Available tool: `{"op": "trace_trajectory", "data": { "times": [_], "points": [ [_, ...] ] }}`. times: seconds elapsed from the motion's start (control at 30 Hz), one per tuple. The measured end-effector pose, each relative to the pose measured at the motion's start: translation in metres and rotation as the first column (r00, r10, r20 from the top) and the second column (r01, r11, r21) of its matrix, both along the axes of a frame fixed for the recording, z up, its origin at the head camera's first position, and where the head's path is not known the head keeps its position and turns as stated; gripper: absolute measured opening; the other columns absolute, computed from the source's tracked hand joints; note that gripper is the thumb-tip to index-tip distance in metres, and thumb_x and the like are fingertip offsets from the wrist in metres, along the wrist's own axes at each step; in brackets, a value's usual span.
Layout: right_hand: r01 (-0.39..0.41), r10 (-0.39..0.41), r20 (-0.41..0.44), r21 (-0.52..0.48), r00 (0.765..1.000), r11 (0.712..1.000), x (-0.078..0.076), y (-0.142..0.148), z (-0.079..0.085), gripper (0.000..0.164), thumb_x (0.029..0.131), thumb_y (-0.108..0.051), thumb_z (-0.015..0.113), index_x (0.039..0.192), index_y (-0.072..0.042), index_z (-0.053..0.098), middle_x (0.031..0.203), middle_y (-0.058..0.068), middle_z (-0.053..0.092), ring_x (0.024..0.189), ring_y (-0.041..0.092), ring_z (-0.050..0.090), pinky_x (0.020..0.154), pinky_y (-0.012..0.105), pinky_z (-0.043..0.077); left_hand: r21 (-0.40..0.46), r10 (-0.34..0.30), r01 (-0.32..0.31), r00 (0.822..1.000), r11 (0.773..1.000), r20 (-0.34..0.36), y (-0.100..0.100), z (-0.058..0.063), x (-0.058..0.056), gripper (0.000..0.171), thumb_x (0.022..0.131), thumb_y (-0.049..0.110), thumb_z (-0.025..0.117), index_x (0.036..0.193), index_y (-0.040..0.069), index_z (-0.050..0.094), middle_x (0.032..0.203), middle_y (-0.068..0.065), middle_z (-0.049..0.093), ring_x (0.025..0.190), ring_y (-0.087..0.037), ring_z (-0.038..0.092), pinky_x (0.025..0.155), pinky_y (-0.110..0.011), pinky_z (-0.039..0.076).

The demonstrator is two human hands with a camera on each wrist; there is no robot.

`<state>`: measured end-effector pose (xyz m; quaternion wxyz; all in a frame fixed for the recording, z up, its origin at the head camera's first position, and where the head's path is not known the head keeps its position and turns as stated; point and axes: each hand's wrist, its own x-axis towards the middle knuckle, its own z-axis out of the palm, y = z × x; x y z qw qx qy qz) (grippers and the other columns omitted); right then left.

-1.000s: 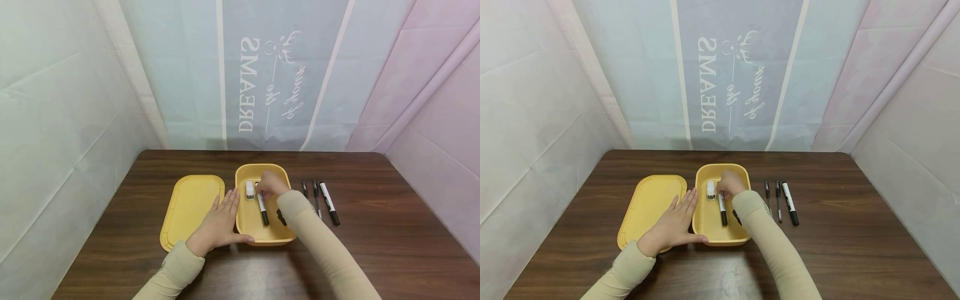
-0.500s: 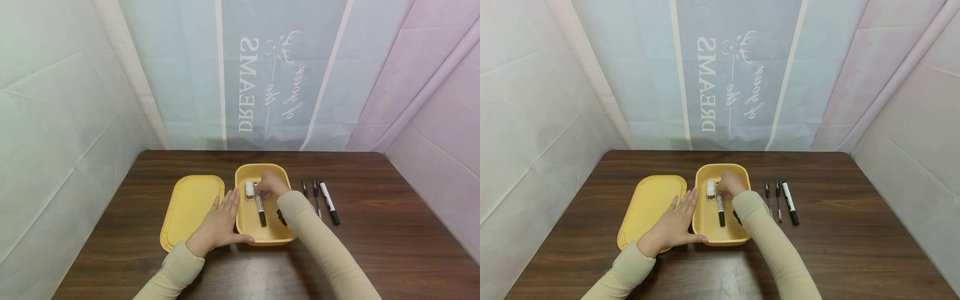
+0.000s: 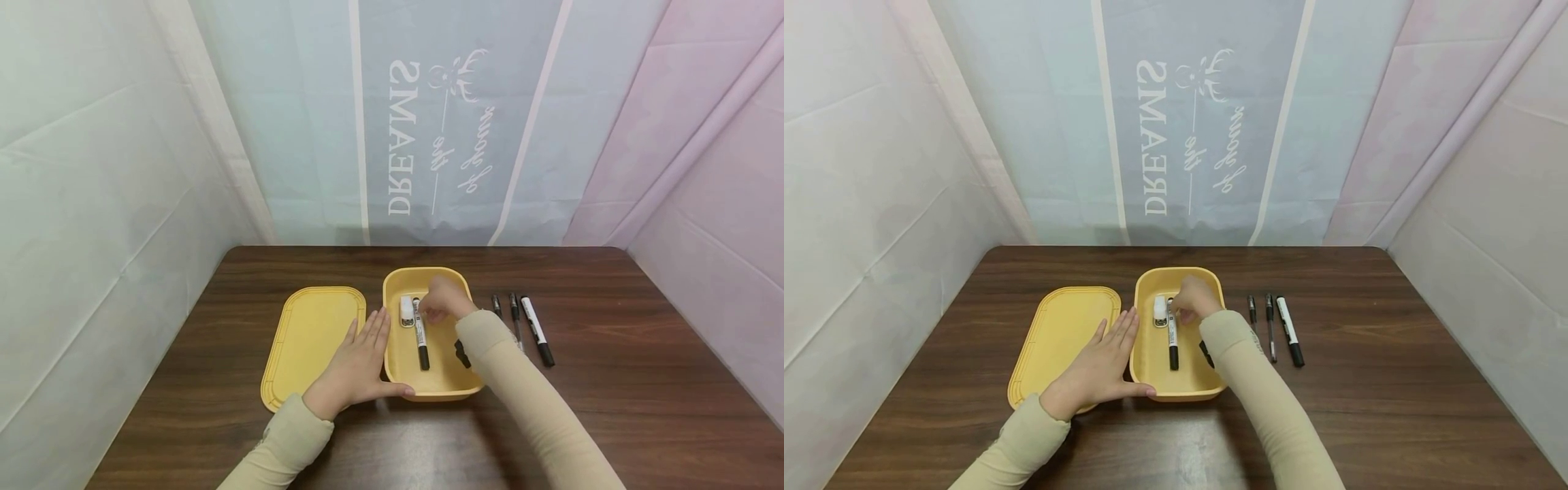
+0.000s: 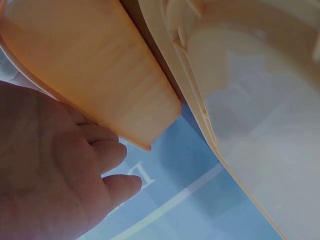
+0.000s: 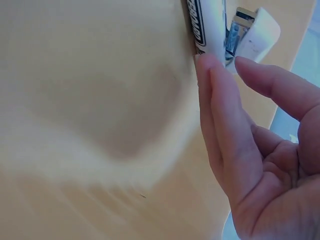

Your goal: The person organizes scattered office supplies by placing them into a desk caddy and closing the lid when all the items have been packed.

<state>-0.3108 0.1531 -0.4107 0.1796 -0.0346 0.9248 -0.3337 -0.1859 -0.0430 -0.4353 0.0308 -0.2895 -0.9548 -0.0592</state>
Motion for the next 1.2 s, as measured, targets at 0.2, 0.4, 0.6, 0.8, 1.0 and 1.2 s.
{"op": "trace_trajectory", "data": {
  "times": [0.2, 0.4, 0.6, 0.8, 1.0, 1.2],
  "points": [
    [0.039, -0.033, 0.048, -0.13, 0.998, 0.991, 0.002, 0.006, 0.007, 0.014, 0.079, 0.0, 0.066, 0.067, 0.008, 0.064, 0.062, 0.016, 0.066, 0.053, 0.02, 0.065, 0.059, 0.035, 0.056, -0.005, -0.002, 0.002, 1.0, 1.0, 0.001, 0.001, 0.0, 0.0, 0.124, 0.071, 0.083, 0.047, 0.148, -0.006, 0.01, 0.154, -0.022, 0.013, 0.142, -0.031, 0.014, 0.111, -0.052, 0.016],
    [0.058, -0.04, 0.074, -0.268, 0.996, 0.962, 0.003, 0.013, 0.018, 0.021, 0.081, -0.005, 0.068, 0.082, 0.016, 0.066, 0.066, 0.016, 0.067, 0.057, 0.022, 0.067, 0.061, 0.034, 0.057, 0.0, 0.004, -0.004, 0.999, 1.0, 0.047, 0.001, 0.004, 0.0, 0.124, 0.071, 0.083, 0.048, 0.148, -0.006, 0.009, 0.154, -0.021, 0.012, 0.142, -0.031, 0.013, 0.111, -0.052, 0.016],
    [0.023, -0.009, 0.041, -0.366, 0.999, 0.93, 0.007, 0.039, 0.04, 0.036, 0.087, -0.009, 0.065, 0.106, 0.021, 0.059, 0.074, 0.018, 0.068, 0.067, 0.025, 0.069, 0.07, 0.038, 0.056, 0.007, 0.004, -0.004, 0.998, 1.0, 0.062, 0.002, 0.006, -0.001, 0.124, 0.071, 0.082, 0.048, 0.148, -0.006, 0.007, 0.155, -0.022, 0.01, 0.142, -0.032, 0.013, 0.111, -0.053, 0.017],
    [0.089, -0.069, 0.061, -0.428, 0.996, 0.899, 0.005, 0.091, 0.059, 0.041, 0.089, -0.008, 0.063, 0.113, 0.023, 0.053, 0.074, 0.013, 0.069, 0.067, 0.018, 0.068, 0.073, 0.036, 0.055, -0.001, 0.015, -0.015, 0.997, 1.0, 0.076, 0.003, 0.009, -0.002, 0.125, 0.071, 0.083, 0.048, 0.148, -0.006, 0.007, 0.155, -0.022, 0.009, 0.143, -0.031, 0.01, 0.111, -0.052, 0.017],
    [0.121, -0.084, 0.1, -0.457, 0.991, 0.881, 0.004, 0.149, 0.056, 0.036, 0.09, -0.006, 0.06, 0.112, 0.022, 0.053, 0.076, 0.008, 0.069, 0.07, 0.015, 0.068, 0.072, 0.032, 0.056, 0.005, 0.014, -0.015, 0.996, 1.0, 0.083, 0.006, 0.012, -0.004, 0.125, 0.071, 0.082, 0.048, 0.148, -0.006, 0.007, 0.155, -0.022, 0.01, 0.143, -0.031, 0.01, 0.111, -0.052, 0.016],
    [0.118, -0.081, 0.108, -0.398, 0.991, 0.91, 0.0, 0.189, 0.047, 0.041, 0.093, -0.008, 0.057, 0.117, 0.025, 0.05, 0.082, 0.012, 0.07, 0.073, 0.014, 0.068, 0.076, 0.034, 0.055, 0.001, 0.026, -0.026, 0.996, 1.0, 0.087, 0.007, 0.013, -0.006, 0.125, 0.07, 0.083, 0.048, 0.148, -0.006, 0.007, 0.155, -0.022, 0.01, 0.142, -0.032, 0.012, 0.111, -0.052, 0.016]
  ]
}}
